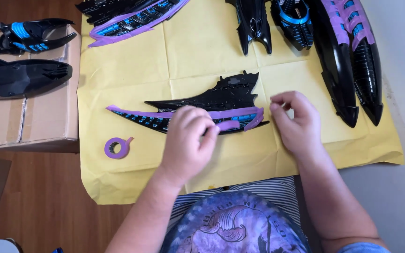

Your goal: Applying purple masking tape to the edges of a plastic prop for detailing or painting preparation.

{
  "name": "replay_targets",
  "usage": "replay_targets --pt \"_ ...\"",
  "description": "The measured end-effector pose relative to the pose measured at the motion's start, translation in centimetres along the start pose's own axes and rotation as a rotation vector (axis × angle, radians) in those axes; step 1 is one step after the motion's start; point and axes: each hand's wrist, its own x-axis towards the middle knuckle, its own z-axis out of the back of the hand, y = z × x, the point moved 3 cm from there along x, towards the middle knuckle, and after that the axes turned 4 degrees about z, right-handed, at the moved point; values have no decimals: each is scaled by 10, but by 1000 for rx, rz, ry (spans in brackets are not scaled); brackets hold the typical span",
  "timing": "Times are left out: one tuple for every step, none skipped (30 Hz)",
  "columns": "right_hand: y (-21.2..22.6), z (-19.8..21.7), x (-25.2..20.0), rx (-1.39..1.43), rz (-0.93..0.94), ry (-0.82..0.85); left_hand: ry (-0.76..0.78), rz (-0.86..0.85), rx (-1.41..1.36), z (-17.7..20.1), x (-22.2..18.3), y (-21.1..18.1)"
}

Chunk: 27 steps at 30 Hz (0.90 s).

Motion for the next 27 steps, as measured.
replay_targets --pt "3 1 -6 -1 0 -1 0 -1 -1 -7 -6 -3" --pt "8 1 -12 38 68 12 -3 21 8 -14 -12 -6" --pt "13 1 -19 80 133 25 -3 45 18 -22 -19 -10" --pt "17 1 -24 81 131 24 0 45 19 -25 -22 -15" --pt "23 1 -29 93 180 67 4 50 21 -28 -24 -19" --pt "30 0 -33 104 229 109 9 55 24 -31 -27 -23" --pt "31 -1 -37 103 226 111 10 58 22 -33 -28 -25" --pt "33 -3 -40 102 242 122 14 62 27 -36 -29 -28" --pt "35 -5 -43 102 260 134 17 68 34 -37 -30 -30" --pt "37 -7 -45 103 259 138 17 71 34 -40 -32 -31" --pt "40 -9 -46 124 260 118 20 88 33 -41 -34 -32" --pt "43 -12 -47 144 260 97 24 104 33 -43 -36 -32" --pt "42 -12 -47 147 261 100 23 107 35 -41 -35 -34" --pt "42 -12 -47 141 255 94 18 115 47 -40 -35 -35" --pt "42 -12 -48 137 247 86 15 123 59 -38 -35 -36" --pt "42 -15 -48 140 246 88 16 127 62 -39 -37 -32" --pt "42 -16 -48 124 255 74 10 144 88 -41 -38 -28" --pt "43 -18 -47 107 265 60 5 162 115 -42 -40 -24" --pt "41 -20 -46 107 265 60 4 161 115 -43 -40 -22" --pt "39 -22 -45 93 278 47 10 184 134 -44 -41 -19" --pt "37 -24 -45 80 291 36 15 209 153 -45 -42 -17" --pt "42 -25 -41 79 291 38 14 210 153 -47 -42 -14" --pt "47 -27 -37 30 294 33 24 218 197 -50 -42 -12" --pt "52 -28 -34 -19 297 28 34 226 241 -53 -43 -9" --pt "50 -30 -34 -18 300 31 30 228 242 -50 -40 -12" --pt "48 -32 -34 -60 299 24 100 265 269 -50 -37 -14" --pt "45 -33 -35 -104 295 16 173 300 295 -49 -34 -16"
